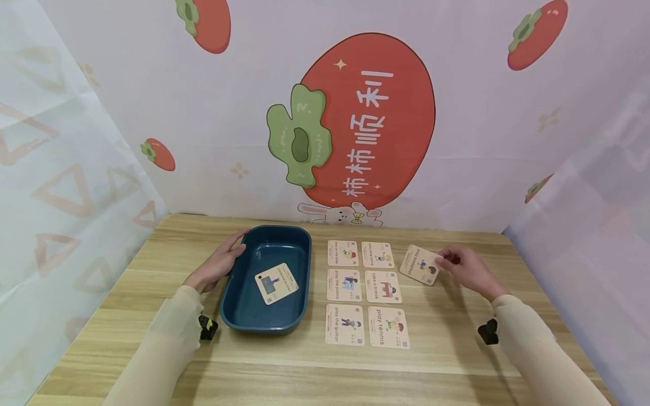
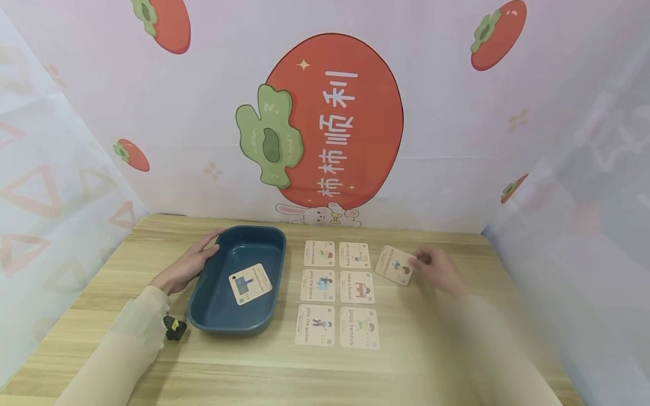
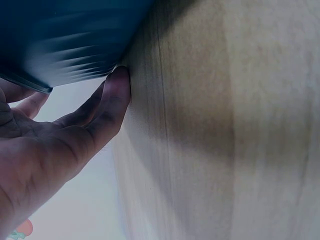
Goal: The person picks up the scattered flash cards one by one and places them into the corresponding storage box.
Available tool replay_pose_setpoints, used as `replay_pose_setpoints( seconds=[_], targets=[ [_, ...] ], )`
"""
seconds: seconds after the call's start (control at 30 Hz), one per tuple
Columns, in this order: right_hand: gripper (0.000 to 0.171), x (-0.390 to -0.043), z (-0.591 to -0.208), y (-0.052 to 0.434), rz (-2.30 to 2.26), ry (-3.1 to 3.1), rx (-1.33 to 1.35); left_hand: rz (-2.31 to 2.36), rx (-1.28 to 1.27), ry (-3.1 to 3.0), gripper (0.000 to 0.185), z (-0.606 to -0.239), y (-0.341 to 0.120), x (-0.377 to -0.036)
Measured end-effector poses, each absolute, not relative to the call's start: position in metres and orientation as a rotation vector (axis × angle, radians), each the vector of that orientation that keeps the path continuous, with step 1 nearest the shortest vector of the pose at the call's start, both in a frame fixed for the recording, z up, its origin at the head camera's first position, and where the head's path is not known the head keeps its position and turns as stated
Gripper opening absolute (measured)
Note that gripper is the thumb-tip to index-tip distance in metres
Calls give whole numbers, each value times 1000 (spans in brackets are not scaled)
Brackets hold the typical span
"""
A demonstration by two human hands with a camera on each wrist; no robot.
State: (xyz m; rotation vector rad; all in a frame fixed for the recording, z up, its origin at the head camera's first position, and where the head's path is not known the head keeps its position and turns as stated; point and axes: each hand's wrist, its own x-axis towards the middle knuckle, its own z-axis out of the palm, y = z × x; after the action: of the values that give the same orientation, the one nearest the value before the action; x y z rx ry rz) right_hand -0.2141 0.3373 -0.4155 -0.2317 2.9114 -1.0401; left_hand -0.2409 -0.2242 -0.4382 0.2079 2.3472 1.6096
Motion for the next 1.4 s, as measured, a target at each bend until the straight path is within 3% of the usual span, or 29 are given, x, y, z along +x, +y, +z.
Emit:
replay_pose_setpoints(
  seconds=[0.57,1.4],
  targets=[
    [26,-215,-404,320,-1082,2962,-281,1605,204,2350,56,-437,-224,-241],
    [11,-204,-385,253,-1284,2963,-498,1572,196,2384,55,-442,-225,-242]
  ],
)
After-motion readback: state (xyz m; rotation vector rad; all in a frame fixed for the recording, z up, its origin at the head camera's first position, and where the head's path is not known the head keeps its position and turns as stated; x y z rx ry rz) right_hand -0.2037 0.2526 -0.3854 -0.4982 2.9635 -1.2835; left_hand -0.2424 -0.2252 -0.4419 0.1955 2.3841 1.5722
